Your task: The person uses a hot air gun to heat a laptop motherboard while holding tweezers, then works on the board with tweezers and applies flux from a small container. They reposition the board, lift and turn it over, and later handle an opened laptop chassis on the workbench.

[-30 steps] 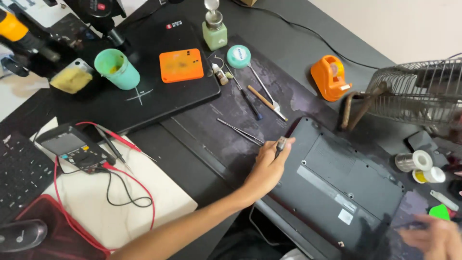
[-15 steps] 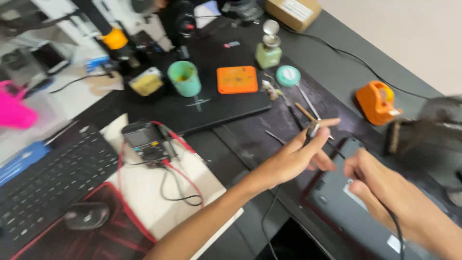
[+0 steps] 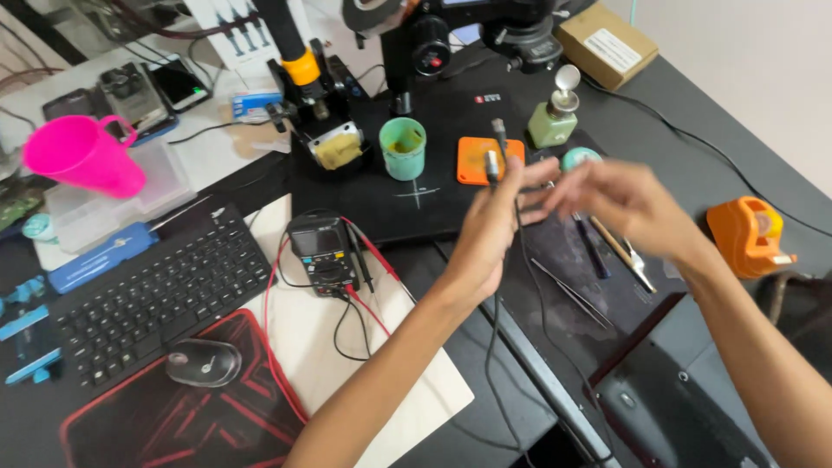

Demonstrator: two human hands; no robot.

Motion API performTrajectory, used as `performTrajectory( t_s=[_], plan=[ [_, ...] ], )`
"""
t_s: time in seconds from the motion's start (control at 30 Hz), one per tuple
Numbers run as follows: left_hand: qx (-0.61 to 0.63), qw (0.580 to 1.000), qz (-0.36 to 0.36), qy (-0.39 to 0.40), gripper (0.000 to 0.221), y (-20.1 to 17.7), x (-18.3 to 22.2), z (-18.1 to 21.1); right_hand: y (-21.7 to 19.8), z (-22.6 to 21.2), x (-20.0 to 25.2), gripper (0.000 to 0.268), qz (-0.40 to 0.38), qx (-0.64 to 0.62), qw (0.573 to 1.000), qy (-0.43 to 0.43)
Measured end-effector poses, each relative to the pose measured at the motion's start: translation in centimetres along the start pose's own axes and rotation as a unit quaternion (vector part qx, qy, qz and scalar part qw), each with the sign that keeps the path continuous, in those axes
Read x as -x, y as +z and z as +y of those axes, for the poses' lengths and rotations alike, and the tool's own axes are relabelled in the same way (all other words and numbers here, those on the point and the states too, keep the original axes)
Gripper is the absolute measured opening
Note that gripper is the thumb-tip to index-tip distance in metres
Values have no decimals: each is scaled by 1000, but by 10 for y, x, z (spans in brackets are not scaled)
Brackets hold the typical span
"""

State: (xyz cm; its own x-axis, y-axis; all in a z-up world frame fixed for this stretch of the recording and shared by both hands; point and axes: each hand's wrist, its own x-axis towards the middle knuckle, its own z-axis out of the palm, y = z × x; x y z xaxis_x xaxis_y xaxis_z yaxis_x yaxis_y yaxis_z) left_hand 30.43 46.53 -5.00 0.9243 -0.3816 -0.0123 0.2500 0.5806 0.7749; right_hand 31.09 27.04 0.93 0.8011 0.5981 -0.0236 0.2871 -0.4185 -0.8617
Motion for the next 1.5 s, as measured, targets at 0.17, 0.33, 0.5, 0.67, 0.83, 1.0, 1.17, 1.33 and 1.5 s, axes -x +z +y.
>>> performTrajectory(
  t_s=[0.17, 0.33, 0.5, 0.67, 0.83, 1.0, 1.17, 1.33, 1.5],
  plan=[
    [54, 998, 17, 23, 63, -3, -7, -7, -5, 41, -15, 11, 163, -84, 983, -16],
    [51, 998, 19, -6, 47, -10, -13, -23, 7, 31, -10, 28, 110, -182, 976, -44],
    [-86, 994, 13, -61, 36, -13, -15, -46, 10, 20, 8, 43, 63, -237, 969, -35],
    [-419, 897, -21, 137, 26, -21, -8, -77, 27, 17, 20, 25, 173, 7, 984, -37],
    [-335, 942, -11, -30, 27, 21, -1, -28, 6, 25, 29, 17, 229, -125, 965, -26],
    [-227, 974, -22, 13, 35, 27, 4, -7, -27, 14, 39, 16, 256, -495, 825, -97],
    [-253, 957, -34, 137, 58, 47, 21, 23, 23, -1, 46, 29, 50, -162, 977, 128],
    [-269, 943, -13, 196, 62, 39, 32, 31, 42, -13, 57, 26, -64, -201, 970, 122],
    [-287, 924, 20, 252, 59, 30, 37, 52, -8, -31, 60, 28, -75, -115, 986, 93]
  ],
)
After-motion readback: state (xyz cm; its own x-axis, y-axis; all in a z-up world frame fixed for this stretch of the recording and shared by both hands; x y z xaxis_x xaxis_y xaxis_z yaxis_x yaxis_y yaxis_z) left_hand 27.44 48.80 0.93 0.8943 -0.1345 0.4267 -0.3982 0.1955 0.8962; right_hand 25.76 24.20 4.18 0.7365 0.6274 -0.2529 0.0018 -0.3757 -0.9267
